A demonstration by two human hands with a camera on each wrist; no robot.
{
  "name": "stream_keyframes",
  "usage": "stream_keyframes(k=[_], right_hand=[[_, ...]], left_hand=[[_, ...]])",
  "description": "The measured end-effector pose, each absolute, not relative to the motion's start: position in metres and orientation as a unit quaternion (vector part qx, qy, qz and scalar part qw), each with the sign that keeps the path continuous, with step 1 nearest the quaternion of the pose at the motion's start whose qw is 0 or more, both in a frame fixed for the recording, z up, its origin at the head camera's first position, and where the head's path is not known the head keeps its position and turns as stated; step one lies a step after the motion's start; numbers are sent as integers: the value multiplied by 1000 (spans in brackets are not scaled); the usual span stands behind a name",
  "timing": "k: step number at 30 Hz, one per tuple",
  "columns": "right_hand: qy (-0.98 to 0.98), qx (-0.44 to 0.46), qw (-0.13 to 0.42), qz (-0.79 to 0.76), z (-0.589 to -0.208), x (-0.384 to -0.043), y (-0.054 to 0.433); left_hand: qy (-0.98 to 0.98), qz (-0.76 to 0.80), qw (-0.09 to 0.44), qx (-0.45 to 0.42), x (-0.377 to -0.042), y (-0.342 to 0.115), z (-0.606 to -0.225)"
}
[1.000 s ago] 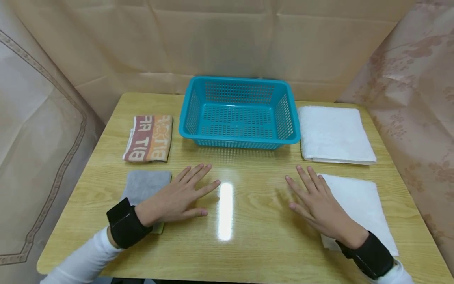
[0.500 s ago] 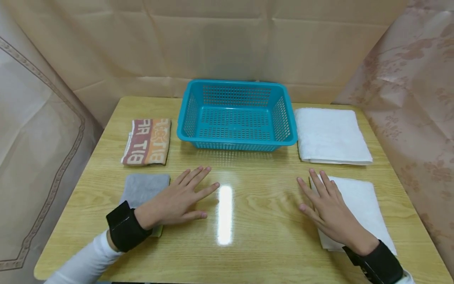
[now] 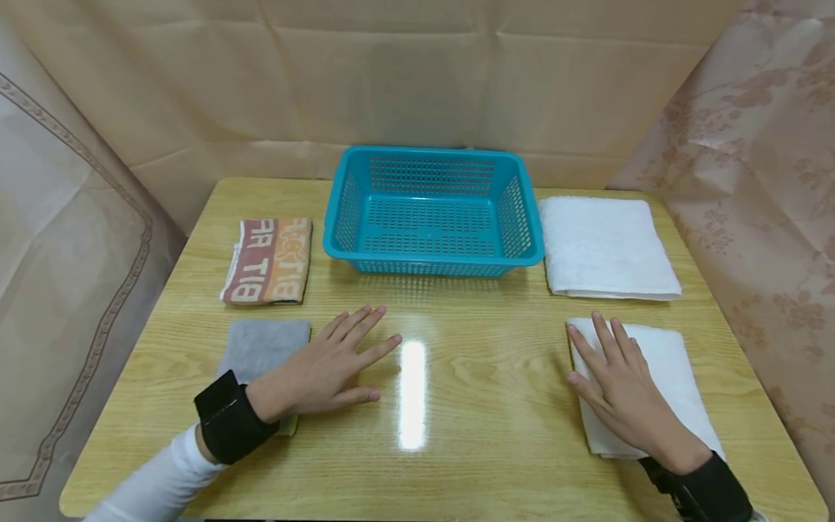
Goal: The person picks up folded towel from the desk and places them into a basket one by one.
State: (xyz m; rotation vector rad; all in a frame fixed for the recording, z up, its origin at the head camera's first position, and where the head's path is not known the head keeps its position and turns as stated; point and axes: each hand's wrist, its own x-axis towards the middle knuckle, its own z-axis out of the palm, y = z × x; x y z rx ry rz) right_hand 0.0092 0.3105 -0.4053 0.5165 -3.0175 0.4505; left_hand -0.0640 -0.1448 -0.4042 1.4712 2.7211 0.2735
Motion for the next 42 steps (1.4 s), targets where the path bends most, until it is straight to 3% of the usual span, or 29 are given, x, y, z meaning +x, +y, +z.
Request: stream_keyframes(k=[18, 42], right_hand=[[-978, 107, -11, 178, -408, 17, 333], [-981, 49, 25, 184, -420, 25, 357]], left_hand=[[873, 90, 27, 479, -66, -140, -408], [869, 89, 20, 487, -69, -137, -409]])
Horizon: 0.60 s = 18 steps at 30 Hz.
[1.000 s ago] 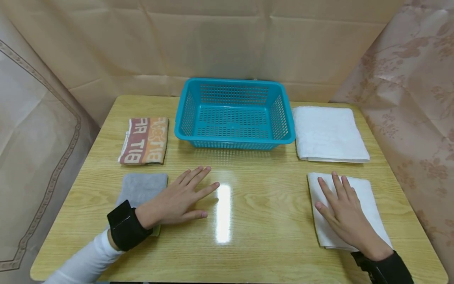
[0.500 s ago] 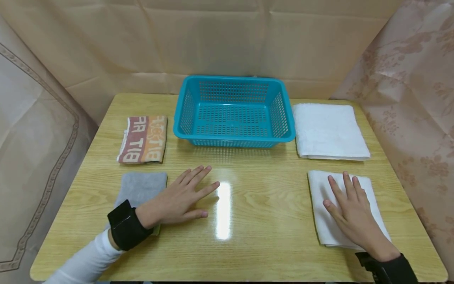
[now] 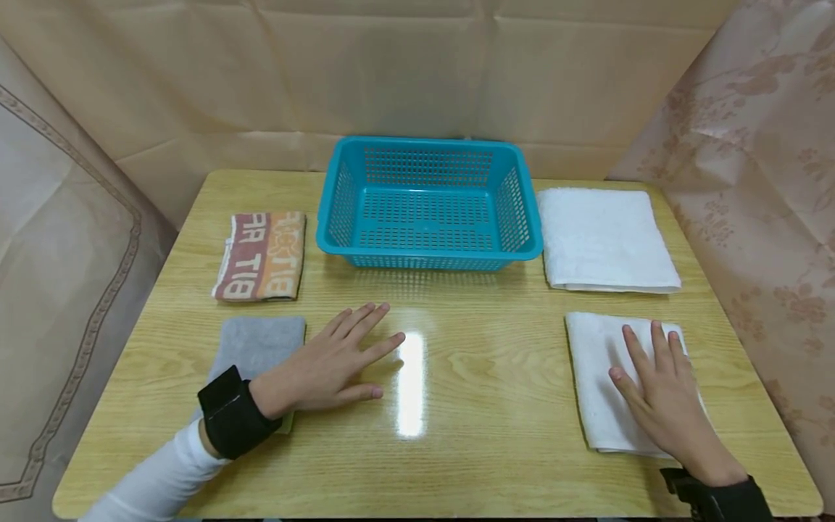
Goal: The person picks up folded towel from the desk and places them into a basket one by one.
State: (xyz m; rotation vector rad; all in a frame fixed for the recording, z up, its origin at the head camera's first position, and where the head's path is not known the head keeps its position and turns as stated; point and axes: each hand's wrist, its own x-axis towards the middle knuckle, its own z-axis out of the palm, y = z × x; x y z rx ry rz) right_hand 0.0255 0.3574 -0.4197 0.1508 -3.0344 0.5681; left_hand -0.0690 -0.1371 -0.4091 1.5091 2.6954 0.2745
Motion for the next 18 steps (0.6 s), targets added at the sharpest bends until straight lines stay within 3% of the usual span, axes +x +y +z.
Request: stream_keyframes(k=[18], right_hand=[[-981, 15, 18, 194, -429, 32, 372]], left_hand=[[868, 89, 21, 488, -69, -136, -409]])
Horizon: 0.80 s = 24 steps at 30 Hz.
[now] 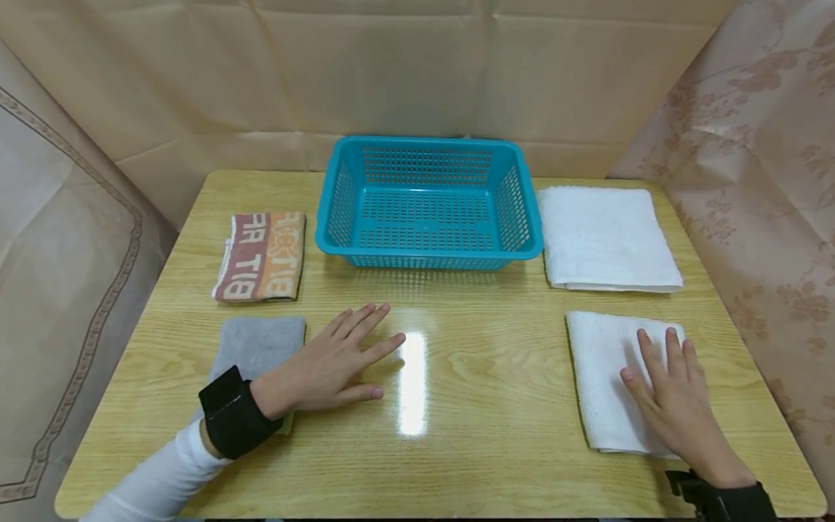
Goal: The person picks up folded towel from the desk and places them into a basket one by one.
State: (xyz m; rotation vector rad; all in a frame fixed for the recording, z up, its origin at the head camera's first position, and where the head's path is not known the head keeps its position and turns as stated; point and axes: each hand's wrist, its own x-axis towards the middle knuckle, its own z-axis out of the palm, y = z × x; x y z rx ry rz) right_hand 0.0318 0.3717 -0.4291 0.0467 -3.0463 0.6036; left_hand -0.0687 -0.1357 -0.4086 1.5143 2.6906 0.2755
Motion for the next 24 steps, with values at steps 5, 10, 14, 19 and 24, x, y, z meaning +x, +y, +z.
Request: stream_keyframes(k=[5, 10, 14, 19, 24], right_hand=[[-982, 3, 3, 191, -434, 35, 377], [-982, -7, -5, 189, -437, 35, 381], [-983, -13, -6, 186, -438, 36, 384], [-981, -27, -22, 190, -439, 36, 385], [-981, -38, -33, 187, -440, 36, 386]], left_hand=[[868, 89, 24, 488, -68, -136, -409], [867, 87, 19, 490, -70, -136, -410], [865, 87, 17, 494, -71, -136, -409], [866, 90, 21, 491, -70, -136, -409], [869, 95, 28, 485, -69, -137, -408]])
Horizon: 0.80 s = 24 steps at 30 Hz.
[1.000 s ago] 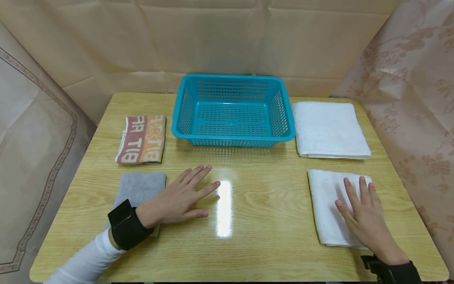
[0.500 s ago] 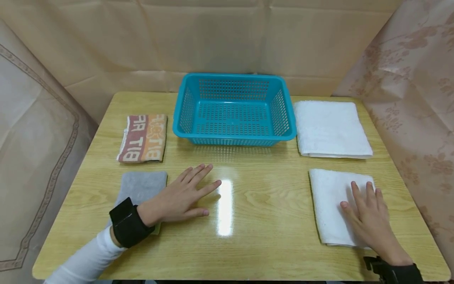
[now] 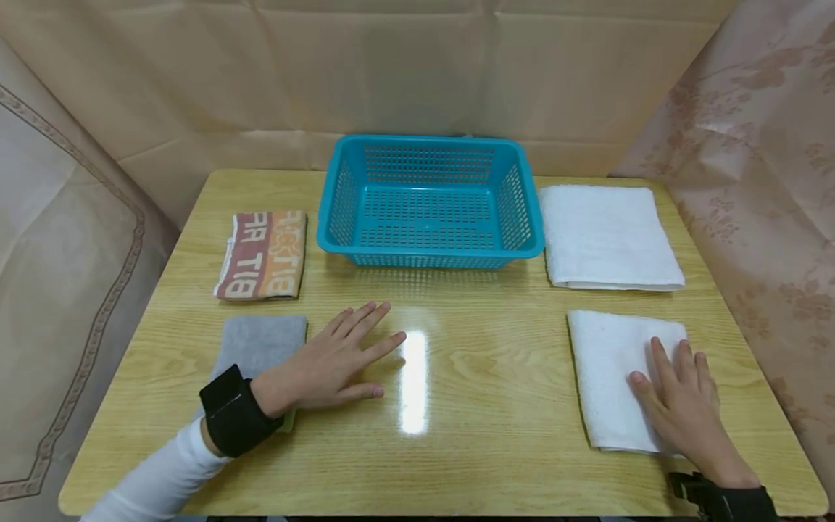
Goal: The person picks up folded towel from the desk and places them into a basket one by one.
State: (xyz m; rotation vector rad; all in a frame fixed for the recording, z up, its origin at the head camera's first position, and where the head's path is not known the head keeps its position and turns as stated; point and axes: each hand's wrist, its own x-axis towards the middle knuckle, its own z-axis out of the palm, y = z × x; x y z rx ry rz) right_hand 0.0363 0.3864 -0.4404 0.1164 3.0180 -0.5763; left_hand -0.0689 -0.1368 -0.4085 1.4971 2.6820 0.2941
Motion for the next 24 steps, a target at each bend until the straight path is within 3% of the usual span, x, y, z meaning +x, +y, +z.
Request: stream_keyframes(k=[24], right_hand=[[978, 55, 80, -187, -443, 33, 390]], left_hand=[[869, 88, 15, 487, -68, -138, -408]])
